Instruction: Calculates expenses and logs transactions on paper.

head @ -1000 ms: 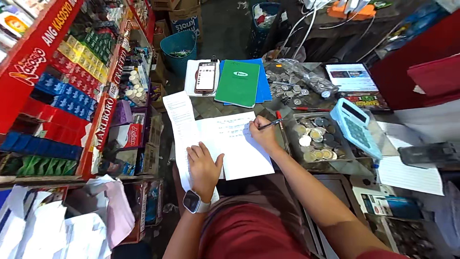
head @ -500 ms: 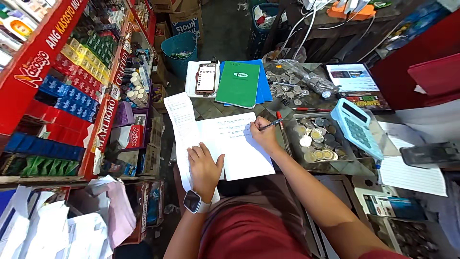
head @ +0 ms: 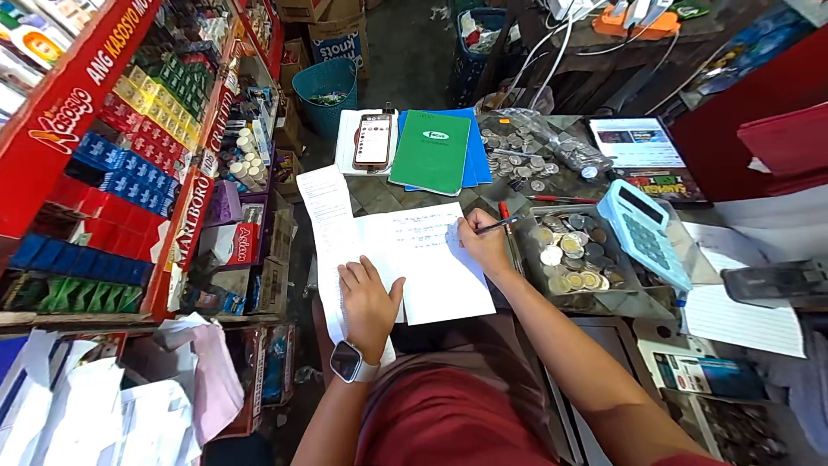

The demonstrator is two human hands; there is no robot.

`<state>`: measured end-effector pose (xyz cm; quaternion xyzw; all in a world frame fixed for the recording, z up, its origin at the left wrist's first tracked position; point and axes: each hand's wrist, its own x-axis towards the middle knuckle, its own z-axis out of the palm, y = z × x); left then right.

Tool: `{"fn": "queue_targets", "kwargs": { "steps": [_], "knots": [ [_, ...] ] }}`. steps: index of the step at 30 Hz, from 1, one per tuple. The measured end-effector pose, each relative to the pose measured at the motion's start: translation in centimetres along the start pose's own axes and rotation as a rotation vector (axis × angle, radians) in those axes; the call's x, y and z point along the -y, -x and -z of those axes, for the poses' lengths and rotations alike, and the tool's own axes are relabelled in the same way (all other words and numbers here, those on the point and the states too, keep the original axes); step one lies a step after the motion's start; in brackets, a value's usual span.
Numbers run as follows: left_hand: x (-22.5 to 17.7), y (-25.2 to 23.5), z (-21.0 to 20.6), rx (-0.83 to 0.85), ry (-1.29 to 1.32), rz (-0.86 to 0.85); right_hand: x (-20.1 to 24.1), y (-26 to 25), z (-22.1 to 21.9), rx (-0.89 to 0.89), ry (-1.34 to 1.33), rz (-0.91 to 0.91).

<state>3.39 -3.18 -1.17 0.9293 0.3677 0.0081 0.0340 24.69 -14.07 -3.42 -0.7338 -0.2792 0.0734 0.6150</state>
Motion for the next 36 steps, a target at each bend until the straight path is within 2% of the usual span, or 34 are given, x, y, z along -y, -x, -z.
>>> {"fn": "queue_targets", "kwargs": {
  "steps": [13, 24, 28, 36],
  "knots": [
    [0.4, 0.1, -0.6, -0.065, 0.032, -0.014, 0.6, -0.1, 0.0, -0.038, -0.061, -0.088],
    [0.1, 0.0, -0.1, -0.005, 0.014, 0.003, 1.0, -0.3, 0.2, -0.021, -0.053, -0.151],
    [-0.1, -0.1, 0.1, 0.003, -0.001, 0.004, 2.4, -0.5, 0.0, -0.013, -0.019, -0.181],
    [-0.1, 0.0, -0.2, -0.037, 0.012, -0.003, 3.3, 0.6, -2.5, 0.164, -0.118, -0.128]
  ]
}}
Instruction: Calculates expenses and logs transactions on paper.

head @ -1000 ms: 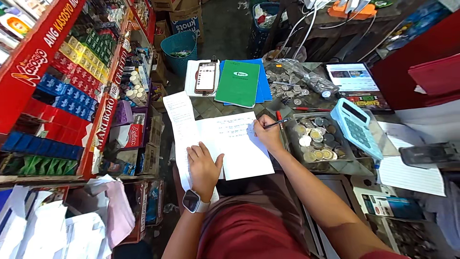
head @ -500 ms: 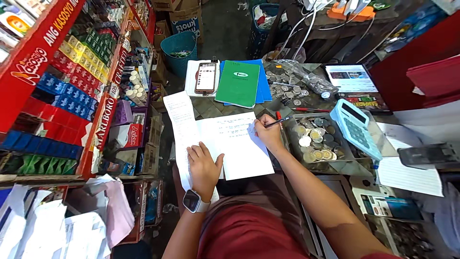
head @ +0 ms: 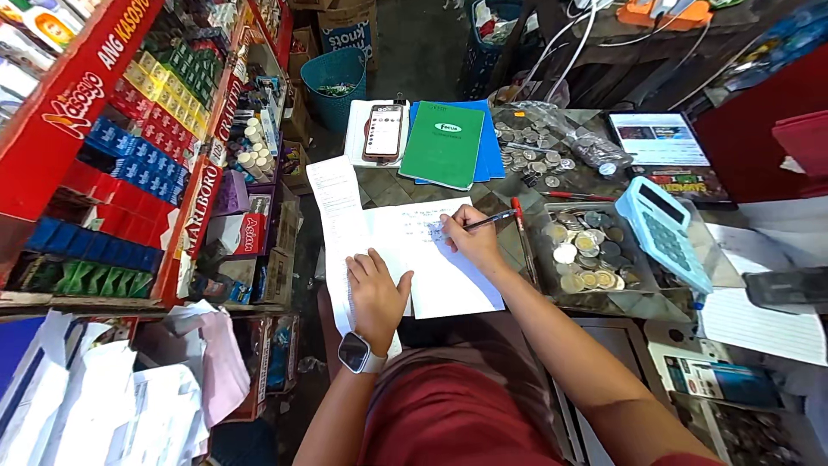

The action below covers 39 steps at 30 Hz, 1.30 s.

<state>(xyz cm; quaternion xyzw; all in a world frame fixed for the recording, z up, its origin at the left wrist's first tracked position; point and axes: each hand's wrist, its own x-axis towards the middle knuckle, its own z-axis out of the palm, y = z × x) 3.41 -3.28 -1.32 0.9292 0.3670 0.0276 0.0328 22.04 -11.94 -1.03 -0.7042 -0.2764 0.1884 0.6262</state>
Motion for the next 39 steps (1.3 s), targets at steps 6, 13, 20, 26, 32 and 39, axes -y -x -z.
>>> {"fn": "queue_targets", "kwargs": {
  "steps": [6, 13, 20, 26, 32, 39],
  "knots": [
    [0.0, 0.0, -0.1, 0.004, 0.034, 0.009, -1.7, -0.1, -0.5, 0.023, 0.070, 0.059],
    [-0.1, 0.0, 0.1, 0.020, 0.027, 0.010, -1.9, 0.0, -0.6, 0.029, 0.112, 0.106],
    [0.0, 0.0, 0.0, 0.018, 0.020, 0.011, -2.1, -0.1, -0.6, 0.003, 0.133, 0.106],
    [-0.1, 0.0, 0.3, 0.046, 0.017, 0.009, -2.2, -0.1, -0.5, -0.006, 0.138, 0.127],
    [-0.1, -0.1, 0.2, 0.045, 0.011, 0.011, -2.2, -0.1, -0.4, -0.017, 0.149, 0.130],
    [-0.1, -0.1, 0.1, 0.041, 0.023, 0.011, -2.5, 0.0, -0.3, -0.022, 0.157, 0.140]
  ]
}}
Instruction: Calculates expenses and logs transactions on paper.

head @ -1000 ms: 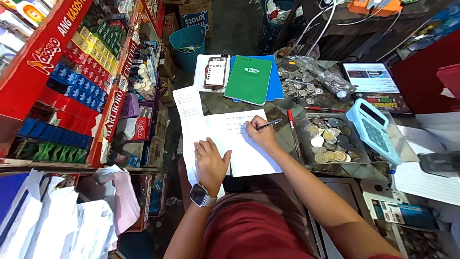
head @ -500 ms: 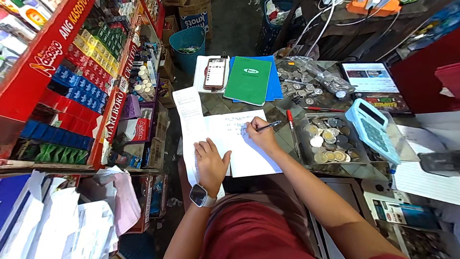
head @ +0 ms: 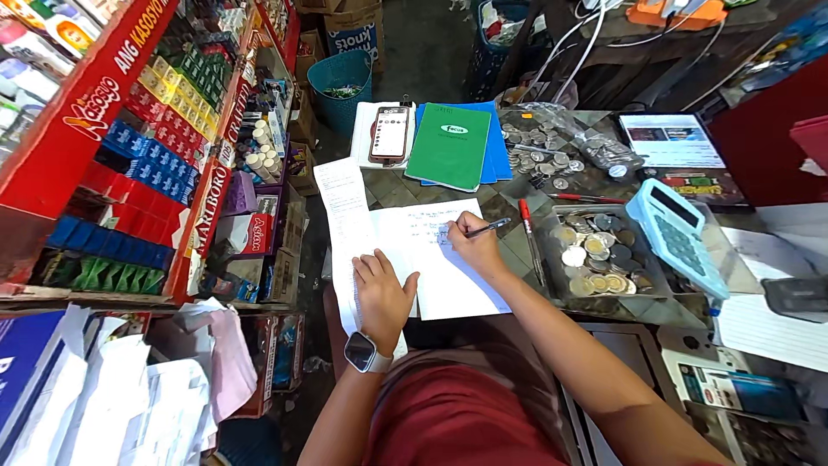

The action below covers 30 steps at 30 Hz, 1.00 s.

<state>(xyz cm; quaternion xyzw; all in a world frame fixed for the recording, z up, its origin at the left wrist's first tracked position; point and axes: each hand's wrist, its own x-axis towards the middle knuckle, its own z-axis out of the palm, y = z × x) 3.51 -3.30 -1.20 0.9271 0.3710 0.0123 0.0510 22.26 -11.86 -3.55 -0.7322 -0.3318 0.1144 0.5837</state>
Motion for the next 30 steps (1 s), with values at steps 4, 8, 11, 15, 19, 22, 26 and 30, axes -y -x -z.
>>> {"fn": "queue_targets", "kwargs": {
  "steps": [4, 8, 11, 15, 19, 22, 26, 30],
  "knots": [
    [-0.3, 0.0, -0.1, -0.025, 0.034, 0.009, -0.5, -0.1, 0.4, -0.019, 0.019, 0.017],
    [-0.6, 0.0, -0.2, -0.046, 0.050, 0.011, -1.1, -0.2, 0.6, 0.020, 0.060, 0.068],
    [-0.8, 0.0, 0.2, -0.009, 0.048, 0.017, -0.7, -0.2, 1.0, 0.010, 0.031, 0.029],
    [-1.0, 0.0, 0.2, 0.003, 0.051, 0.019, -0.6, -0.2, 1.2, -0.013, 0.008, 0.006],
    [-1.0, 0.0, 0.0, -0.023, 0.054, 0.017, -0.3, -0.1, 1.2, -0.004, 0.014, 0.006],
    [-0.8, 0.1, -0.1, -0.054, 0.078, 0.007, -0.1, 0.1, 1.0, -0.030, 0.006, 0.025],
    [-0.5, 0.1, -0.2, -0.059, 0.043, -0.004, 0.1, 0.1, 0.7, -0.043, 0.009, 0.019],
    [-0.2, 0.1, -0.3, -0.063, 0.023, -0.007, 0.0, 0.0, 0.4, -0.047, 0.015, 0.011]
  ]
}}
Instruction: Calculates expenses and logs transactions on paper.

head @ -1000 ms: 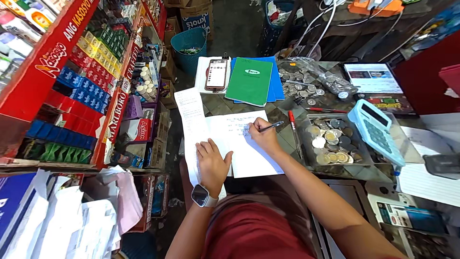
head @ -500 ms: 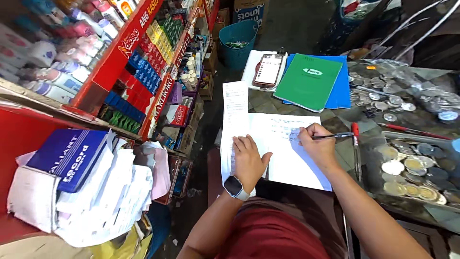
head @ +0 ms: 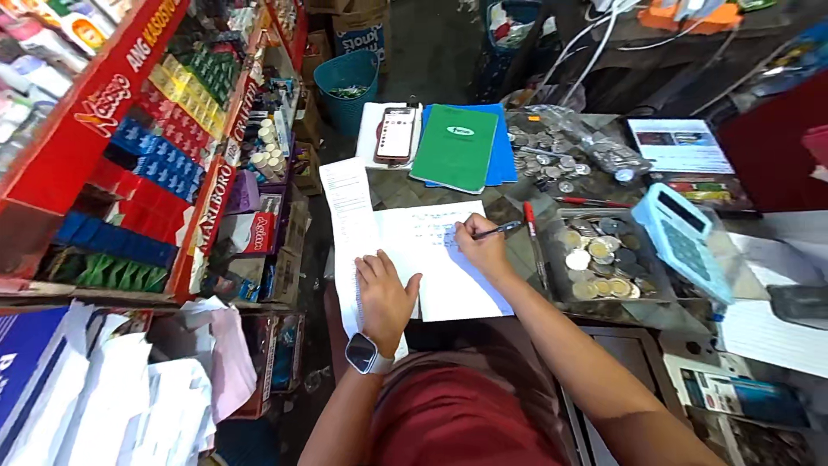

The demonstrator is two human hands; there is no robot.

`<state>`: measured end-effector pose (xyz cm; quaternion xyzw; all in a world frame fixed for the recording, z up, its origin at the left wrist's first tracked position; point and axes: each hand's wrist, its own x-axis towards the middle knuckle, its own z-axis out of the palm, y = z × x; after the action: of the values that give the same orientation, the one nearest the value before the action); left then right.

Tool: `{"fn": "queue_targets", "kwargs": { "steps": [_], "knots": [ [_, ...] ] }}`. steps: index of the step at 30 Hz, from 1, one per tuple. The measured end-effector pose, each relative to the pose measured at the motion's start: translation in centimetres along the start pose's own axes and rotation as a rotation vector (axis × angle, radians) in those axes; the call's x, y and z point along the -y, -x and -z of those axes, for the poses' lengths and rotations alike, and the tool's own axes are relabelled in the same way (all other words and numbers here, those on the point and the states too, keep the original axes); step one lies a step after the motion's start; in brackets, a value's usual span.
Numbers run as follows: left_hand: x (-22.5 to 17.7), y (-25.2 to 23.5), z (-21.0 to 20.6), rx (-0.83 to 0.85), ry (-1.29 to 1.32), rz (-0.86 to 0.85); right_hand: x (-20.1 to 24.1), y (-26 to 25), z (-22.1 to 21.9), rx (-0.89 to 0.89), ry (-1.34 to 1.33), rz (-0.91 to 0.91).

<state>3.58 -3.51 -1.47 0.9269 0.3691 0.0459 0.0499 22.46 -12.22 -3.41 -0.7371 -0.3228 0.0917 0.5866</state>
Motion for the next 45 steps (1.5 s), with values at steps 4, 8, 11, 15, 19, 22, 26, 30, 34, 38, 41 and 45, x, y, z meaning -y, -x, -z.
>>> {"fn": "queue_targets", "kwargs": {
  "steps": [4, 8, 11, 15, 19, 22, 26, 30, 34, 38, 41, 45],
  "knots": [
    [0.1, 0.0, 0.0, 0.002, -0.021, -0.005, -0.1, 0.0, -0.1, -0.025, -0.006, 0.005],
    [0.2, 0.0, 0.0, 0.014, -0.034, -0.002, -0.2, 0.0, -0.2, -0.021, -0.003, 0.009],
    [0.3, 0.0, 0.0, 0.024, -0.037, -0.001, 0.0, 0.1, -0.3, -0.025, -0.004, 0.017],
    [0.2, 0.0, 0.0, 0.008, -0.029, -0.007, 0.0, 0.0, -0.3, -0.031, 0.019, 0.011],
    [0.2, -0.2, 0.0, 0.015, -0.043, -0.009, 0.2, -0.7, 1.3, -0.079, -0.059, -0.084],
    [0.2, -0.1, 0.2, 0.045, -0.039, -0.001, 0.4, -1.1, 3.0, -0.097, -0.037, -0.154],
    [0.3, -0.1, 0.0, 0.032, -0.021, 0.000, -0.1, -0.6, 3.1, -0.092, -0.039, -0.122],
    [0.5, 0.1, -0.1, 0.003, -0.036, -0.013, -0.4, -0.5, 2.8, -0.083, -0.013, -0.093],
    [0.5, 0.1, 0.1, 0.033, -0.040, -0.001, -0.7, -0.5, 2.7, -0.079, -0.006, -0.056],
    [0.5, 0.0, 0.2, 0.039, -0.025, -0.002, -1.1, -0.3, 2.9, -0.063, 0.017, -0.024],
    [0.3, 0.1, -0.1, 0.011, 0.010, 0.010, -1.5, -0.2, 3.3, -0.053, 0.055, -0.039],
    [-0.3, 0.0, 0.0, 0.025, 0.025, 0.024, -1.8, -0.6, 3.6, -0.027, 0.088, -0.040]
  ]
}}
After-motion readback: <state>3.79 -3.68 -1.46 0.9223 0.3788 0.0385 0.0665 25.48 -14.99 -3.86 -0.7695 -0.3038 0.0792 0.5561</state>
